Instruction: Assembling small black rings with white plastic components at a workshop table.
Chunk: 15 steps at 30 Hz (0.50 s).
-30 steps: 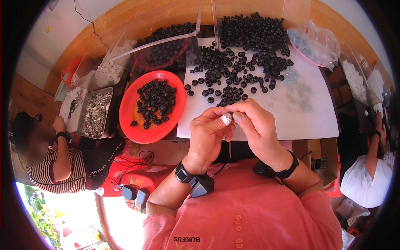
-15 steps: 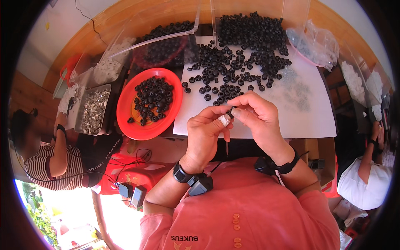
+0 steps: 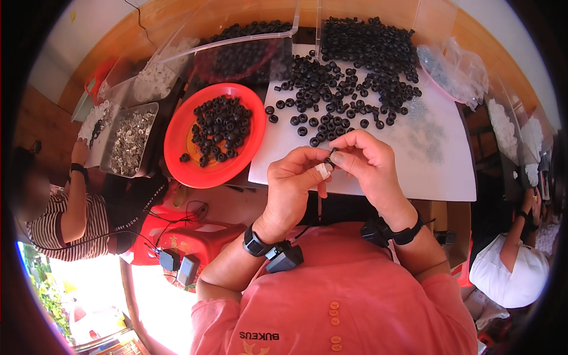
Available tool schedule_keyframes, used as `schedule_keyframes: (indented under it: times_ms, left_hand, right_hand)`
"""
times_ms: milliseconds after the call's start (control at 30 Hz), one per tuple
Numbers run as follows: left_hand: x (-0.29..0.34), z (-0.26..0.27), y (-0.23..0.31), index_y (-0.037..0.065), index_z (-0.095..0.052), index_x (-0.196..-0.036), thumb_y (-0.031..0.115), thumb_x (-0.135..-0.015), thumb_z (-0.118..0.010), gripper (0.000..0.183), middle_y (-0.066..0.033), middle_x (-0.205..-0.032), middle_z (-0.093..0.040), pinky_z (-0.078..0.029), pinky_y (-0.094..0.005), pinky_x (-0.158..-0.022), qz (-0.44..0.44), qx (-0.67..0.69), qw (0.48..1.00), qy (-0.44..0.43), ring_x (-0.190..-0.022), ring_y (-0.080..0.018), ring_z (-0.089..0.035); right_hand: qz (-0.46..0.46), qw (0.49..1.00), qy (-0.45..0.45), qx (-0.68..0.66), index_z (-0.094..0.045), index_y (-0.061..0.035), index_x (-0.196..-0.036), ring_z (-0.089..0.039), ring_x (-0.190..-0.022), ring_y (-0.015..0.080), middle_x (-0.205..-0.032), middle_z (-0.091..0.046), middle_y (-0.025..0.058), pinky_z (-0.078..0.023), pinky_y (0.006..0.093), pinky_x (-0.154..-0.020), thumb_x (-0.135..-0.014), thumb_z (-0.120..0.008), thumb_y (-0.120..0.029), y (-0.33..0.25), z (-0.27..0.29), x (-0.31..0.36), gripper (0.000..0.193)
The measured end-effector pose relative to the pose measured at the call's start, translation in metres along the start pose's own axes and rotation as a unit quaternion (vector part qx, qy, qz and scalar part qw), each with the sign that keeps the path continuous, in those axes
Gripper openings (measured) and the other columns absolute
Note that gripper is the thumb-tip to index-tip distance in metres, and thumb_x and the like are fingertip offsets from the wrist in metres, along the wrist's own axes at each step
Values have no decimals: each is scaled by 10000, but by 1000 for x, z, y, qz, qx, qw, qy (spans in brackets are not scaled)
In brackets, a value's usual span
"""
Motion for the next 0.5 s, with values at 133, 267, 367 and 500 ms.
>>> schedule_keyframes:
  times_ms: [133,267,367,500]
  left_hand:
    - [0,-1,1,-54,-672,-1142,-2,-942,-650,208,-100,-944,-697,-541,-248,-581,-2,5,1000,-14,-764,-144,-659]
    - [1,-3,-1,-49,-669,-1178,-8,-948,-633,236,-89,-938,-688,-547,-256,-608,0,2,1000,-26,-766,-140,-646]
    - [2,-4,0,-49,-665,-1176,-14,-949,-623,233,-90,-928,-682,-543,-259,-604,-5,4,1000,-26,-754,-141,-639]
    - [3,-4,-1,-50,-660,-1165,-22,-946,-622,225,-89,-909,-675,-534,-257,-593,10,6,1000,-25,-745,-142,-634]
  right_hand:
    - [4,1000,3,-28,-648,12,-1039,-657,-858,88,-927,-699,50,-522,234,-761,-936,-651,2,-3,1,1,103]
    - [21,1000,-5,-22,-655,10,-1036,-650,-858,86,-921,-697,44,-515,240,-765,-928,-646,13,-9,0,2,108]
    - [46,999,-4,20,-657,10,-1043,-645,-847,86,-920,-696,41,-512,239,-763,-934,-643,7,-9,-1,3,110]
    - [69,996,3,49,-657,12,-1045,-642,-845,84,-921,-699,39,-508,235,-763,-942,-640,-3,-7,0,6,105]
Point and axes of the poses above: each hand's wrist, its own x-axis away from the middle knuckle, its own z-axis out of the back of the hand, y = z × x, the point moved 8 cm from there along -x, towards the middle knuckle
